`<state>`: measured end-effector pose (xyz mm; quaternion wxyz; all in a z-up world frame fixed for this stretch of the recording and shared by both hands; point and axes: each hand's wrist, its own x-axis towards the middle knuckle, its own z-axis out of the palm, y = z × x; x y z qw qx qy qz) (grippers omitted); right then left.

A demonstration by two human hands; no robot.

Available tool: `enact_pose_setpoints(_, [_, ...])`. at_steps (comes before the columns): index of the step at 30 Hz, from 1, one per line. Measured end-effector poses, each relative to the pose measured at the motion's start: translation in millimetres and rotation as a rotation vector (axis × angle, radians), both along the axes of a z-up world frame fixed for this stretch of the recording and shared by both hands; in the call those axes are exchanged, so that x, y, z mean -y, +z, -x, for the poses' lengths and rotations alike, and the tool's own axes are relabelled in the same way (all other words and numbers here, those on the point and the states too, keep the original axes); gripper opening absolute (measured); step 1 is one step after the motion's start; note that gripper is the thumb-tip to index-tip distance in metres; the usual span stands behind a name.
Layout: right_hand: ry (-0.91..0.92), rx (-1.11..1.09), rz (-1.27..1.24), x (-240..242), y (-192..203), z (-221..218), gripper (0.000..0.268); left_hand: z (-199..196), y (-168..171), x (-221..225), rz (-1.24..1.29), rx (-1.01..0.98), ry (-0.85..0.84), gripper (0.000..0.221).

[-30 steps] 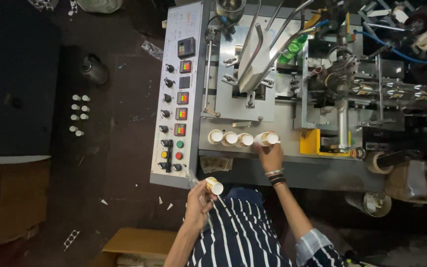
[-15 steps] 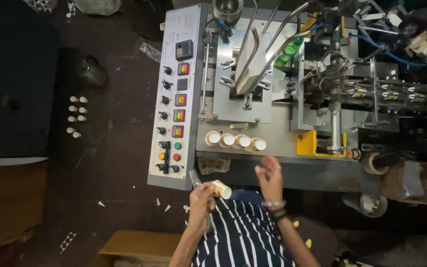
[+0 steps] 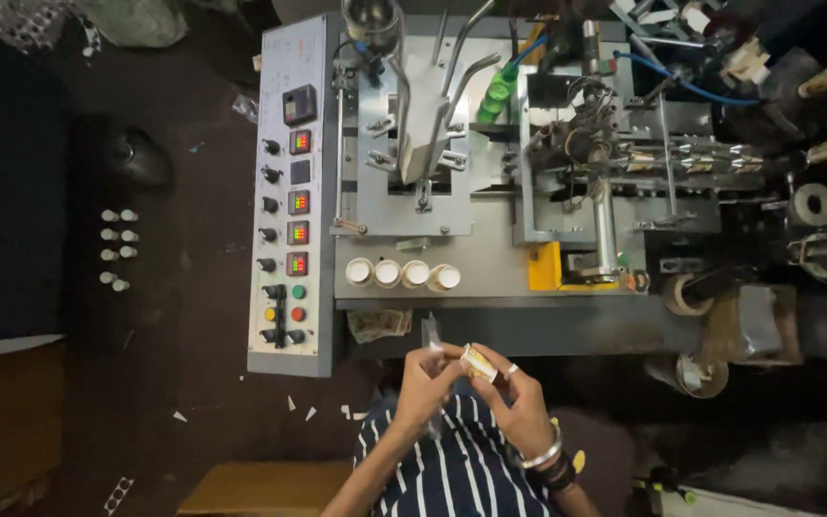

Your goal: The person packs paper cups into clear plastic bags by hand at a manufacturing station.

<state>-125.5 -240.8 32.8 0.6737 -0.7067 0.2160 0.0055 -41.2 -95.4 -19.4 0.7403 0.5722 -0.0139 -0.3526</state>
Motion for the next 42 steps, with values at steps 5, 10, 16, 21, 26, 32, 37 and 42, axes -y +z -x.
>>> enact_pose_setpoints(5, [-0.019,0.005,-0.093,42.7,0.0,22.0,0.049,27.4,13.1,40.9,0.027,-0.062,0.052,0.022])
enact_pose_setpoints(10, [0.005,0.097,-0.260,94.1,-12.6,40.2,0.048,39.0,29.4,82.4,0.118,-0.207,0.058,0.024])
enact_pose_setpoints(16, [0.065,0.117,-0.472,153.1,-16.0,50.5,0.046,56.1,37.1,128.5,0.117,-0.251,0.073,0.027])
enact_pose_setpoints(21, [0.158,0.193,-0.511,194.0,-27.8,54.1,0.049,65.5,55.9,167.2,-0.091,-0.102,0.105,0.024])
enact_pose_setpoints(26, [0.200,0.222,-0.510,208.9,-25.0,56.4,0.051,66.9,54.6,178.9,-0.148,0.024,0.085,0.022])
enact_pose_setpoints(32, [0.145,0.213,-0.566,219.7,-8.4,47.2,0.051,55.5,67.6,202.0,-0.178,0.081,0.074,0.020])
enact_pose_setpoints(37, [0.081,0.203,-0.618,230.7,-14.3,49.0,0.049,47.9,60.7,217.4,-0.179,0.209,0.056,0.019])
enact_pose_setpoints(42, [0.030,0.114,-0.582,236.4,-20.8,51.4,0.049,48.3,56.0,223.7,-0.217,0.178,0.025,0.017])
